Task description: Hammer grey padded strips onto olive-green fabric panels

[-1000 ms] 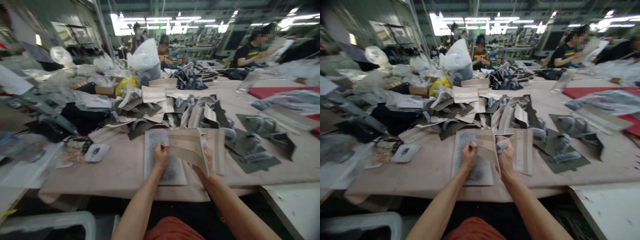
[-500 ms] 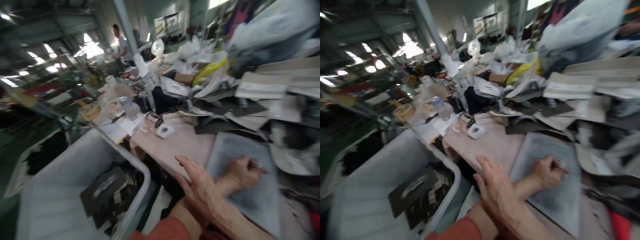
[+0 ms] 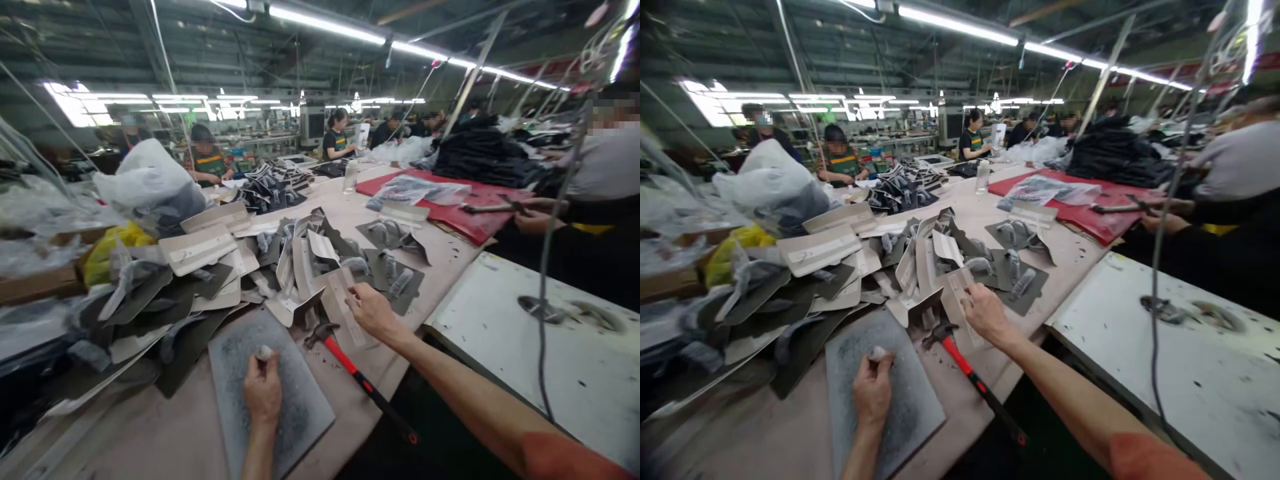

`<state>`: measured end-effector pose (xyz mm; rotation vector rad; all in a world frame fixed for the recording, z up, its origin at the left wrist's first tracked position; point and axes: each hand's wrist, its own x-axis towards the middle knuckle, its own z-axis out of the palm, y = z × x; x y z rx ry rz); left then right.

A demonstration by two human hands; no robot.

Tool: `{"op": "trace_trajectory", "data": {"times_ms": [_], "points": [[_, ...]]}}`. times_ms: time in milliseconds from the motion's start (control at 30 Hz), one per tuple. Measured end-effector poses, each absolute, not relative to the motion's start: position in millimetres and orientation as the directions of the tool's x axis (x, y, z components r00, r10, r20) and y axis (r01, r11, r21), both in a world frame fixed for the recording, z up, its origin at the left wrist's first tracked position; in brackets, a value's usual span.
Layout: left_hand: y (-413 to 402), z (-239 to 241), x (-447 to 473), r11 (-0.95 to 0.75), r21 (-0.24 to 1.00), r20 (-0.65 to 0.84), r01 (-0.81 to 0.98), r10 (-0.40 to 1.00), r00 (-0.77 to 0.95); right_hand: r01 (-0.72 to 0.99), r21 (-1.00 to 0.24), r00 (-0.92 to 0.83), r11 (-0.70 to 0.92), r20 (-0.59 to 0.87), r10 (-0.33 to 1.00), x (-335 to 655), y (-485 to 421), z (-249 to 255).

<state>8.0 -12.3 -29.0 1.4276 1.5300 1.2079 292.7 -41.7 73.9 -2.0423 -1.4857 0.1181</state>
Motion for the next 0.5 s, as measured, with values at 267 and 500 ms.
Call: {"op": "trace_trajectory", "data": {"times_ms": [267, 500], "points": [[-11, -25, 13, -0.074, 0.94, 0.134, 0.332, 0.977, -0.164, 0.93, -0.184, -0.225, 0.318, 0.401, 0.888, 265, -4, 86], [-10, -34, 12, -0.067, 0.976, 0.105, 0.206, 0.978, -0.181, 0.878, -0.085, -0.456, 0.472, 0.158, 0.876, 228, 33, 119]]}}
